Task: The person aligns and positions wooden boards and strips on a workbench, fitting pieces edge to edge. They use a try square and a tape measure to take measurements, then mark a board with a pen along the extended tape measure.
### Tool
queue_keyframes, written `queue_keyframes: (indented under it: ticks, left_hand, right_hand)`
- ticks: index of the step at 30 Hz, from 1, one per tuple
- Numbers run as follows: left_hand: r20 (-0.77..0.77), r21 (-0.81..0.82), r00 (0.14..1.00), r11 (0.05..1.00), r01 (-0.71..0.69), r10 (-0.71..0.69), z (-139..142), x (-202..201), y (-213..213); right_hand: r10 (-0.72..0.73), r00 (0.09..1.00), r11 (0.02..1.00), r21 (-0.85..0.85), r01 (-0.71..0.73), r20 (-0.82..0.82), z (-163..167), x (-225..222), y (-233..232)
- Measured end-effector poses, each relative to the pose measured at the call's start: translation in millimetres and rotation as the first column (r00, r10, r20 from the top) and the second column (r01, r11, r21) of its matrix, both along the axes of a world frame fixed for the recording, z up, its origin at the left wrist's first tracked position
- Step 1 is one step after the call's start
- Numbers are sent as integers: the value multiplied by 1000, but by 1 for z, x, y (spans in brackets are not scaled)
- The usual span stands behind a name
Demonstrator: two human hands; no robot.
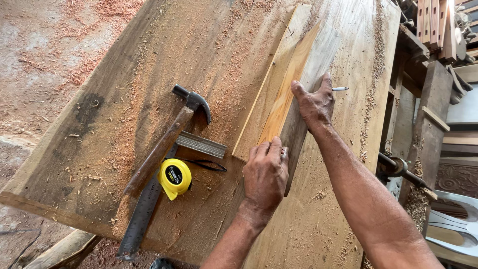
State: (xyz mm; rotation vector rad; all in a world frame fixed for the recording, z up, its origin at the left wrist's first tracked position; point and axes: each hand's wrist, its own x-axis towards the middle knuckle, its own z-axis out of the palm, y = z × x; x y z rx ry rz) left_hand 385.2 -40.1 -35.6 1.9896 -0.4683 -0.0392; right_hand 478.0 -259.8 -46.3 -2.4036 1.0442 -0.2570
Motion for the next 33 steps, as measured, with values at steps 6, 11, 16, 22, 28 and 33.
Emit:
queue_keyframes:
  ticks: [6, 11, 16, 22, 28, 33]
  left_hand:
    - [3, 5, 1000, 1000, 4, -4, -5, 4, -8]
    - [4, 16, 1000, 1000, 3, -3, -9, 6, -13]
    - [6, 14, 1000, 1000, 4, -4, -10, 9, -19]
    - [5, 17, 1000, 1000, 2, -2, -13, 10, -28]
    - [28, 21, 1000, 1000, 4, -4, -17, 14, -35]
    - [6, 15, 1000, 1000, 20, -20, -14, 18, -37]
  right_hand:
    - [14, 1000, 1000, 18, -14, 13, 2, 2, -5]
    - [16, 1000, 1000, -15, -16, 7, 4, 7, -6]
    - [-4, 1000, 1000, 2, 4, -3, 6, 8, -10]
    - [29, 999, 1000, -14, -28, 34, 5, 11, -18]
    - [12, 1000, 1000, 15, -12, -20, 5, 14, -24]
    - [10, 1000, 1000, 9, -10, -16, 4, 17, -28]
